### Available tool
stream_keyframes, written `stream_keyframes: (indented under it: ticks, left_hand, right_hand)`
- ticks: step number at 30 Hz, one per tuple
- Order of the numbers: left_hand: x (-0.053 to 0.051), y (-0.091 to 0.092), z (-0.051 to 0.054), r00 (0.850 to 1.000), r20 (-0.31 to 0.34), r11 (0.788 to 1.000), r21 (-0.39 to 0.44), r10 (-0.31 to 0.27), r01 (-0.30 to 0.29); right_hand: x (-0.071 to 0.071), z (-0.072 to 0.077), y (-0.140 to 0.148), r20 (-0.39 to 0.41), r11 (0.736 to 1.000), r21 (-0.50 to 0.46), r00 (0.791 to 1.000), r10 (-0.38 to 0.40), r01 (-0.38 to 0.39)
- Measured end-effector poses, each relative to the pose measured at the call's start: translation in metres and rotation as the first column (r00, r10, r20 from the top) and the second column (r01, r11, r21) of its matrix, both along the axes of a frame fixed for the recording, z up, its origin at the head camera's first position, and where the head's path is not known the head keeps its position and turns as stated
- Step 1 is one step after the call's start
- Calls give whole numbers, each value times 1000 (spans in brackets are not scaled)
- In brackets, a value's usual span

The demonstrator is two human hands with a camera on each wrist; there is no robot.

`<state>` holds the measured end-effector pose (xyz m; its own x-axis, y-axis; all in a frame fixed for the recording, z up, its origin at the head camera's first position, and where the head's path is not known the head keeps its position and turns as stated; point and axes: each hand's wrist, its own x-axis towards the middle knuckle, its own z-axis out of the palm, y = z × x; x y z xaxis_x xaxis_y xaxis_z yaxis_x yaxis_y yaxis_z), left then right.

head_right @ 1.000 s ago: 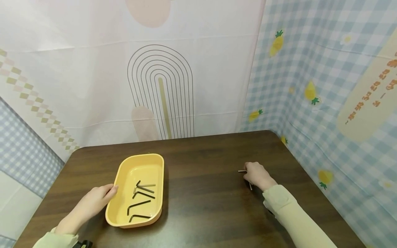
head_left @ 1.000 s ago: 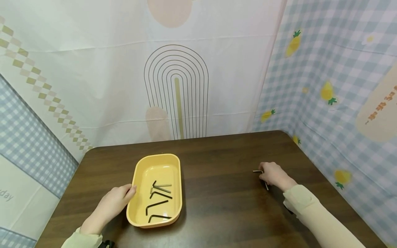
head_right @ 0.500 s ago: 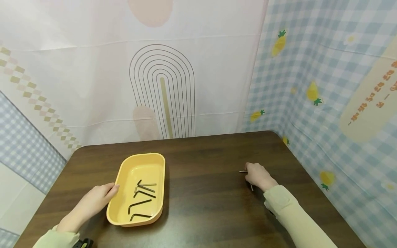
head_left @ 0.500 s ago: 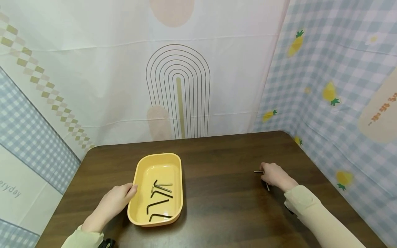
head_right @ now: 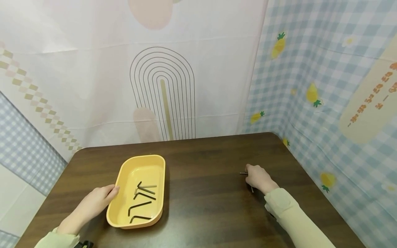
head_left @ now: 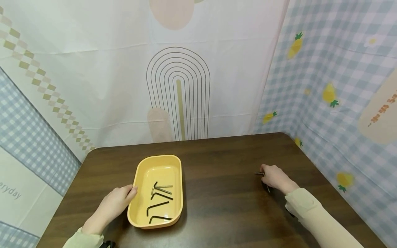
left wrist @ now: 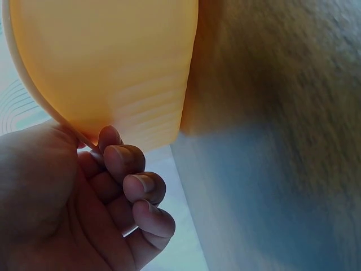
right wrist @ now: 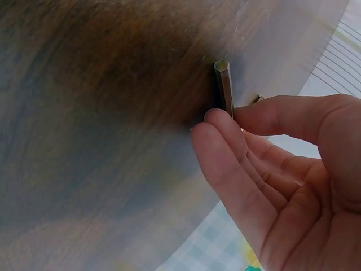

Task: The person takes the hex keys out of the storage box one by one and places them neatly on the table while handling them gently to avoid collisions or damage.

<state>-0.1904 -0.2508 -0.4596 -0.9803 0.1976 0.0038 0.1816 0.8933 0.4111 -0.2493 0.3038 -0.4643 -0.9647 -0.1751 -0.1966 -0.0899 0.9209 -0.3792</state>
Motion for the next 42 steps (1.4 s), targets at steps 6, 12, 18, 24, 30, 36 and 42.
stream_keyframes:
  ticks: [6,12,18,24,30,36,42]
  left_hand:
    - [0,0,0,1000,-10,1000,-3,-1,1]
    - [0,1,-1,1000,-11,1000,-3,-6,6]
    - [1,0,0,1000,-6,1000,-8,-1,1]
    - [0,0,-1,1000,-11,1000,-10,2,-2]
    - [0,2,-1,1000,-4,1000,-7,0,0]
    - [0,2,0,1000,-4,1000,-21,3,-3]
    - [-2,2,1,1000,4,999,-32,2,-2]
  right_hand:
    - [0,-1,0,-30,1000,19,1000,2,-2]
    - [2,8,4,-38,1000,26,999,-7,8]
    - [0,31,11,-44,998,48,998,-46,48]
    - [-5,46,15,-47,997,54,997,-56,59]
    - [-9,44,3,-63,998,56,997,-37,40]
    - [-18,44,-26,-90,999,39,996,-4,8]
    - [-30,45,-72,-121,997,-10,990,69,-71]
